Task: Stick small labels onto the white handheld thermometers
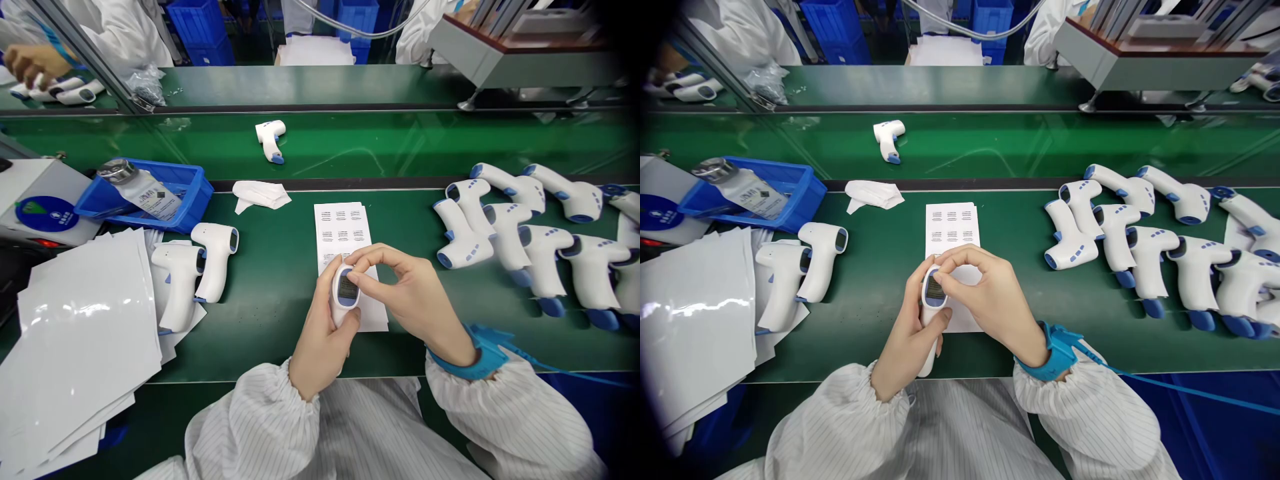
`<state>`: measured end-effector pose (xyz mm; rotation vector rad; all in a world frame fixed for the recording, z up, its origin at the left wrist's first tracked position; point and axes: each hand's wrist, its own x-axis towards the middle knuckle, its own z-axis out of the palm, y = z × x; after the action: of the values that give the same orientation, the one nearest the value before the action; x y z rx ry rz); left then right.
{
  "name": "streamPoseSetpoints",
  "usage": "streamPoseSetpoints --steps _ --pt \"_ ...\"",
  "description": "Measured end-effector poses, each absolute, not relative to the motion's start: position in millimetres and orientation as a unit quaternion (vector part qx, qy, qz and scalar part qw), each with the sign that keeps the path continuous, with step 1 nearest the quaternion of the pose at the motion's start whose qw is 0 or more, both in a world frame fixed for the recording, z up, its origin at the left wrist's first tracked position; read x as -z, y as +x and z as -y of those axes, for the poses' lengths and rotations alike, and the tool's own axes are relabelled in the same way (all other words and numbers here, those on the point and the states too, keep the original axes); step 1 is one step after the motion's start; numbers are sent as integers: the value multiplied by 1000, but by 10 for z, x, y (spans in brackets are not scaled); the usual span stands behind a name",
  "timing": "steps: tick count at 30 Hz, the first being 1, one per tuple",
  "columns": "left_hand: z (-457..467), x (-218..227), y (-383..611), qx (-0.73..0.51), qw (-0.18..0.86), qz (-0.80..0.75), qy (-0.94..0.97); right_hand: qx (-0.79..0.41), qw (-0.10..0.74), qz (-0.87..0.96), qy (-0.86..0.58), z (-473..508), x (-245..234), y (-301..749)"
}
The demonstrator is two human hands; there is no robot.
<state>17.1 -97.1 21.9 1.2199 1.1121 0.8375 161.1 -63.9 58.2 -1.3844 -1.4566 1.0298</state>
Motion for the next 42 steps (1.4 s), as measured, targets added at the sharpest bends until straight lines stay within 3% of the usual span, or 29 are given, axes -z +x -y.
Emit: streamPoseSetpoints --steps 18,27,42 --pt "981 -268 166 -384 613 -481 495 -408 405 594 -563 606 -661 1623" --pt "971 -365 129 -328 709 -473 407 -400 409 602 -557 604 -647 1624" --pt "980 -363 146 -329 710 -483 393 -393 408 613 -551 596 -652 1616"
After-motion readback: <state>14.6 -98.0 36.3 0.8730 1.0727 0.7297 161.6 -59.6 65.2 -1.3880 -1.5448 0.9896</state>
